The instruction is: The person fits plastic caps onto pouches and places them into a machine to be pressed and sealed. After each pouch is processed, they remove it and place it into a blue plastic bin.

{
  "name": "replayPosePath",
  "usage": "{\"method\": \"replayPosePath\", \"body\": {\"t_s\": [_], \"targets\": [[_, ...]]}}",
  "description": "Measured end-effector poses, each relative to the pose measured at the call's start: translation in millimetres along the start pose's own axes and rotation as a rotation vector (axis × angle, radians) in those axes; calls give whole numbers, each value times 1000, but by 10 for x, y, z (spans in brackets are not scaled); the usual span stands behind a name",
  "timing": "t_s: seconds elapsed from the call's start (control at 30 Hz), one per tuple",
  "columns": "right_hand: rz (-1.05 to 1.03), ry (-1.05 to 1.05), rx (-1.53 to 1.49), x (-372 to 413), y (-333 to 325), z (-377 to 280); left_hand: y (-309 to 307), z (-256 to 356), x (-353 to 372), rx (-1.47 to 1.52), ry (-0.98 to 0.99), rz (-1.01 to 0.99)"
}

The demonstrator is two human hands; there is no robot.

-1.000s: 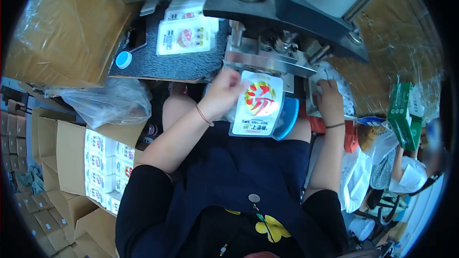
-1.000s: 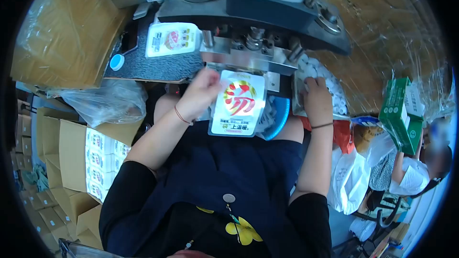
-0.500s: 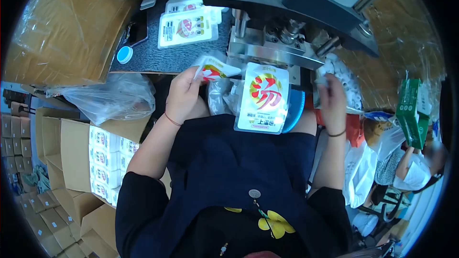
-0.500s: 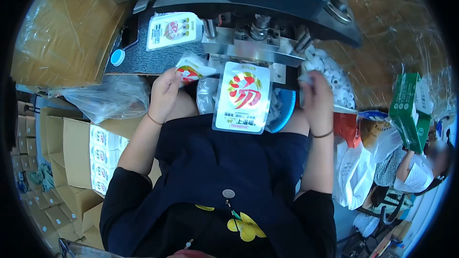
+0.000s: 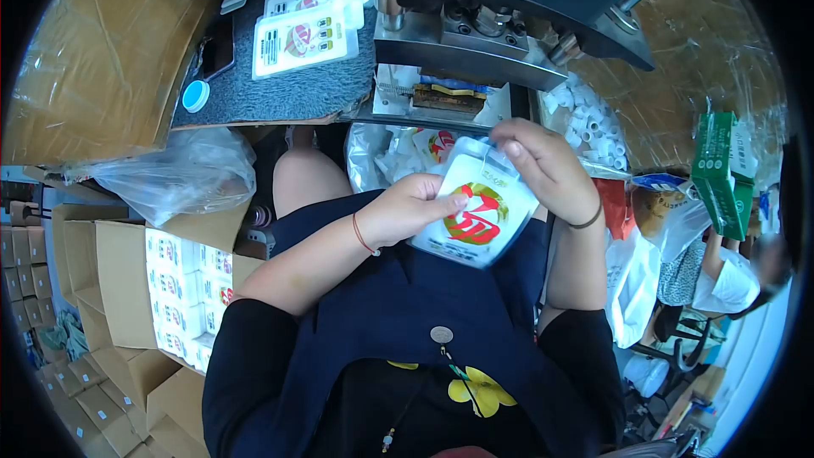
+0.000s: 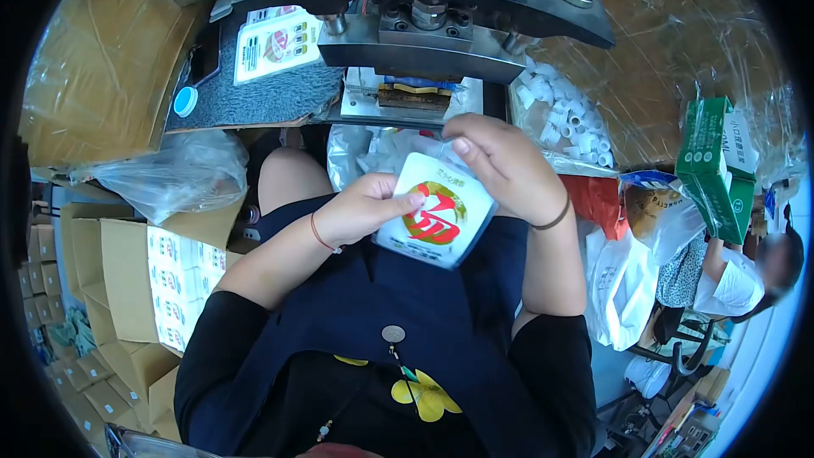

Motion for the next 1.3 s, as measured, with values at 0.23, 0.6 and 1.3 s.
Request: {"method": "replayPosePath", "body": {"t_s": [0.23,0.6,1.3], "targets": [[96,499,744,290,-567,1037,-522,297,-221,94,52,168],[355,396,480,400,-526,1448,-2032,1710,272,-1674,530,1113],[240,1,-37,-234,136,-150,-485,400,204,-465,182,336]]}}
Point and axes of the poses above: each hand's wrist, its own x-axis away from the middle knuckle, its own y-axis out of the palm, z = x × y, the point moved 9 cm from there along -x, towards the middle knuckle, and after that the axes turned 3 degrees about -x, right-handed, at the moved point
